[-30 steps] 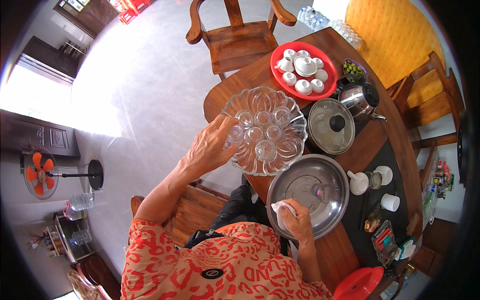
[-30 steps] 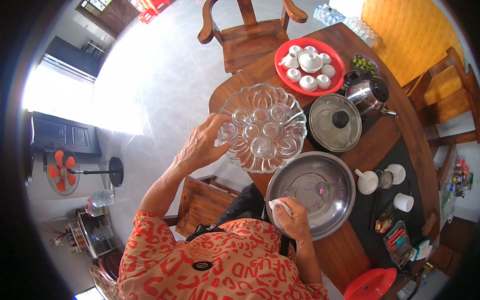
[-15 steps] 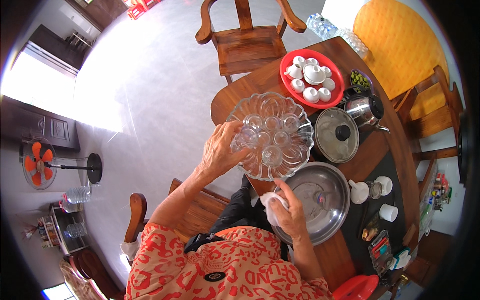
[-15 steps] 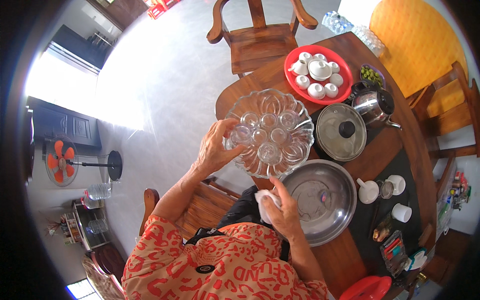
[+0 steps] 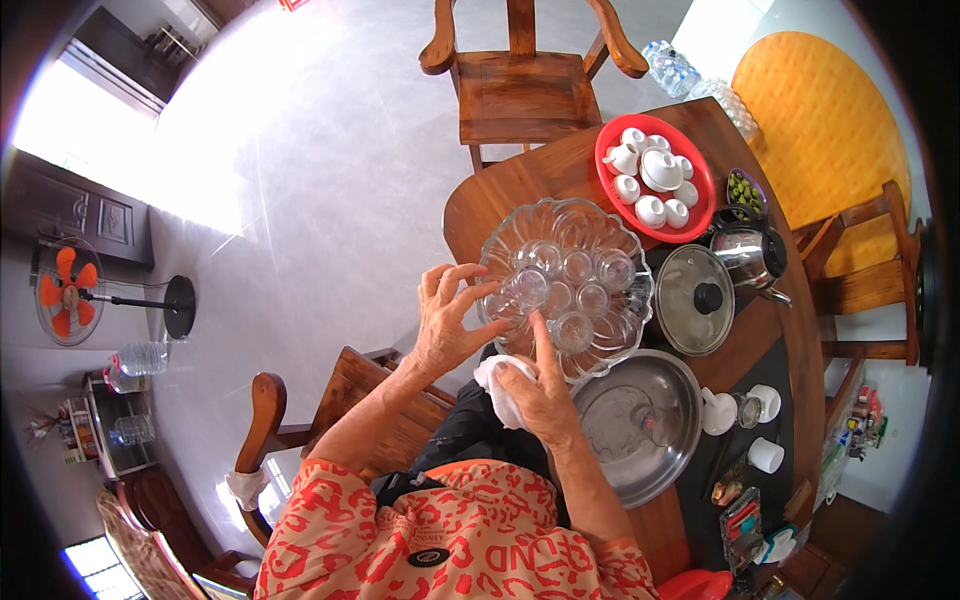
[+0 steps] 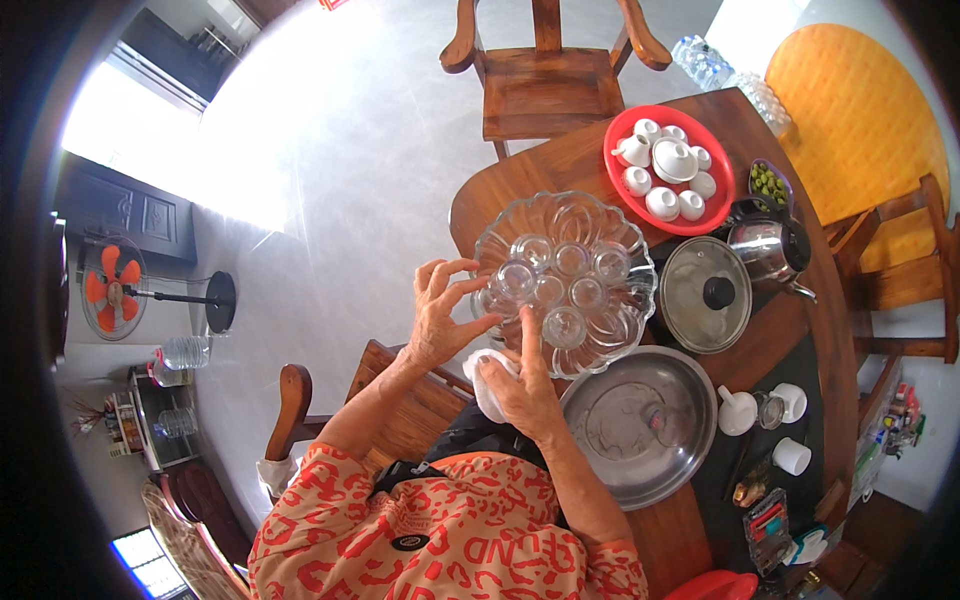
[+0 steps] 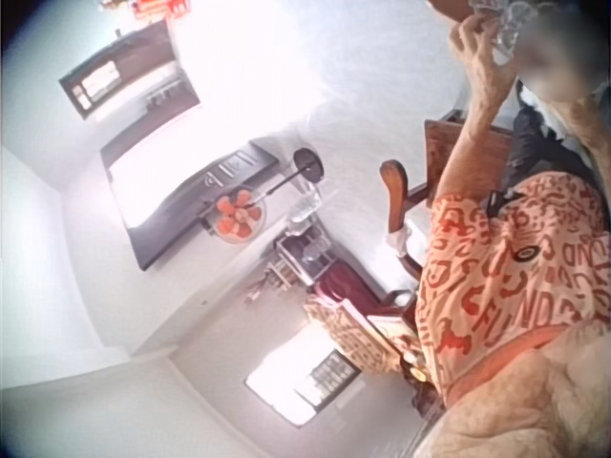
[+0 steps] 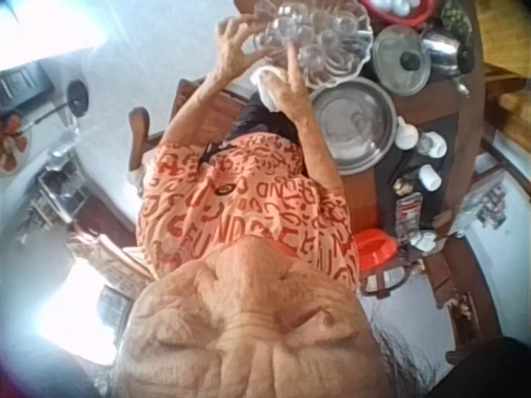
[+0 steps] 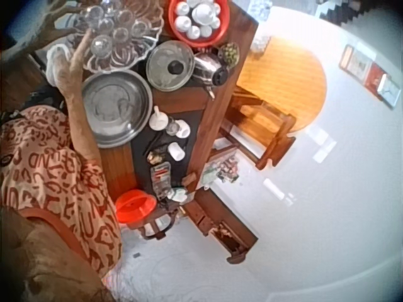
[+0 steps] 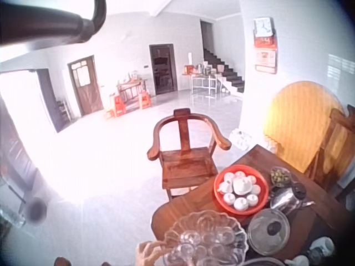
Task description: The person wipes several small clear glasses with a white cloth over a metal bowl. They handle the glasses one at a time, wiping the exterior and interior surfaces, and then place the cleaned glasses into a glass holder on the table.
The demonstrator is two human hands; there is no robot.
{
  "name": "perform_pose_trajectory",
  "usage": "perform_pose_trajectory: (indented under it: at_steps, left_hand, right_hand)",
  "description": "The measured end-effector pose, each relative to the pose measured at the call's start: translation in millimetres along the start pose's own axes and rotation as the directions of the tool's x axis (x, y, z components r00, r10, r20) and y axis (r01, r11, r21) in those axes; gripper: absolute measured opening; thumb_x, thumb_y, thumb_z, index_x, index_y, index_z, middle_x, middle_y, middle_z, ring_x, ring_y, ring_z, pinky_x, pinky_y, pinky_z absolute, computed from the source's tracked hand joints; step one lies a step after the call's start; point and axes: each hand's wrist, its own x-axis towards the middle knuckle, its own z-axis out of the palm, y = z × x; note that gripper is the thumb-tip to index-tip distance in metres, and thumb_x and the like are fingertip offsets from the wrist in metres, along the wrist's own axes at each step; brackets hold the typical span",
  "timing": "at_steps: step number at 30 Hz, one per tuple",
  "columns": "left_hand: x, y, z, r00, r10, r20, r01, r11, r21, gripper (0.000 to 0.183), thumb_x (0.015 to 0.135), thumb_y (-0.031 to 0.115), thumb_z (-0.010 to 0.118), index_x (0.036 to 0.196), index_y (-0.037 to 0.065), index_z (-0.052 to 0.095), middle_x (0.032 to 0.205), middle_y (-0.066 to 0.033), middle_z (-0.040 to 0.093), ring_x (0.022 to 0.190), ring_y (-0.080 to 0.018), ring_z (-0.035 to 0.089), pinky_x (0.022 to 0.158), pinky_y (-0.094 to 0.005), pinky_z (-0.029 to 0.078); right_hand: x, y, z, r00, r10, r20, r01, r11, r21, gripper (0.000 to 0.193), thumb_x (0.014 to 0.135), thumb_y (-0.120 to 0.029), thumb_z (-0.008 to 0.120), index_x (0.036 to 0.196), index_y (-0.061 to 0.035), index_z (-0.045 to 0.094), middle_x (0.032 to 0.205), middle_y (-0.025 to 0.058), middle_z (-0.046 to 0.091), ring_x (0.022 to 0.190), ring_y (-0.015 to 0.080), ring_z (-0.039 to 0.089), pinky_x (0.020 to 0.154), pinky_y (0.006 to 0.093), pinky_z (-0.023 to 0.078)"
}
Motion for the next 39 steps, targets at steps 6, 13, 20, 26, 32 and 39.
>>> perform_pose_trajectory:
  at_steps: [6,13,20,26,32,39]
  left_hand:
    - [0.8,2.4,1.0,0.999,-0.043,0.012,0.043,0.999,-0.025,0.052,0.058,0.020,0.083,0.105,0.013,0.062,0.119,-0.0040,0.052,0.112,-0.0286,0.042,0.095,-0.0440,0.033]
    - [2.4,22.6,-9.3,0.993,-0.020,-0.119,0.013,0.998,-0.063,0.064,0.059,0.009,0.081,0.116,0.006,0.053,0.121,-0.0125,0.051,0.113,-0.0317,0.044,0.096,-0.0428,0.036]
    - [-34.1,76.6,-13.3,0.911,0.409,0.056,-0.403,0.910,-0.094,0.044,0.060,0.007,0.079,0.099,0.008,0.059,0.102,-0.0072,0.060,0.096,-0.0271,0.053,0.082,-0.0404,0.041]
    - [-65.8,126.2,32.0,0.738,0.577,0.351,-0.436,0.804,-0.405,0.025,0.066,0.005,0.075,0.087,0.008,0.062,0.090,-0.0047,0.060,0.089,-0.0242,0.055,0.075,-0.0377,0.042]
    - [-75.7,139.7,65.5,0.688,0.545,0.479,-0.382,0.834,-0.399,0.021,0.068,0.006,0.073,0.085,0.007,0.061,0.089,-0.0065,0.059,0.086,-0.0257,0.055,0.074,-0.0379,0.044]
    - [-81.2,135.7,71.5,0.740,0.442,0.507,-0.235,0.876,-0.420,0.021,0.069,0.003,0.071,0.086,0.006,0.061,0.090,-0.0085,0.058,0.087,-0.0276,0.055,0.076,-0.0373,0.046]
  right_hand:
    - [-2.4,-16.0,-2.0,0.993,0.114,0.028,-0.115,0.993,0.028,0.080,0.087,-0.015,0.059,0.146,0.0027,0.009,0.141,0.0265,0.029,0.113,0.0252,0.052,0.089,0.0292,0.046]
    - [-30.9,-2.0,-12.0,0.993,-0.106,-0.045,0.096,0.977,-0.191,0.053,0.087,-0.020,0.060,0.132,0.0001,0.040,0.106,0.0107,0.061,0.093,0.0194,0.058,0.083,0.0322,0.046]
    - [-130.2,1.2,-57.0,0.999,0.004,-0.054,-0.021,0.945,-0.326,0.028,0.088,-0.022,0.059,0.107,-0.0016,0.059,0.094,0.0092,0.064,0.084,0.0151,0.060,0.074,0.0281,0.048]
    - [-207.4,10.8,-103.8,0.794,-0.257,-0.551,-0.164,0.782,-0.602,0.022,0.084,-0.018,0.062,0.100,-0.0033,0.060,0.088,0.0137,0.066,0.079,0.0256,0.065,0.067,0.0335,0.051]
    - [-185.8,24.6,-142.2,0.639,-0.667,-0.384,-0.354,0.188,-0.916,0.046,0.072,-0.009,0.072,0.115,-0.0186,0.058,0.081,0.0055,0.053,0.081,0.0265,0.056,0.063,0.0382,0.050]
    - [-158.2,49.5,-166.0,0.666,-0.704,-0.248,-0.242,0.110,-0.964,0.032,0.068,-0.004,0.071,0.096,-0.0149,0.063,0.076,0.0053,0.051,0.074,0.0252,0.053,0.058,0.0359,0.048]
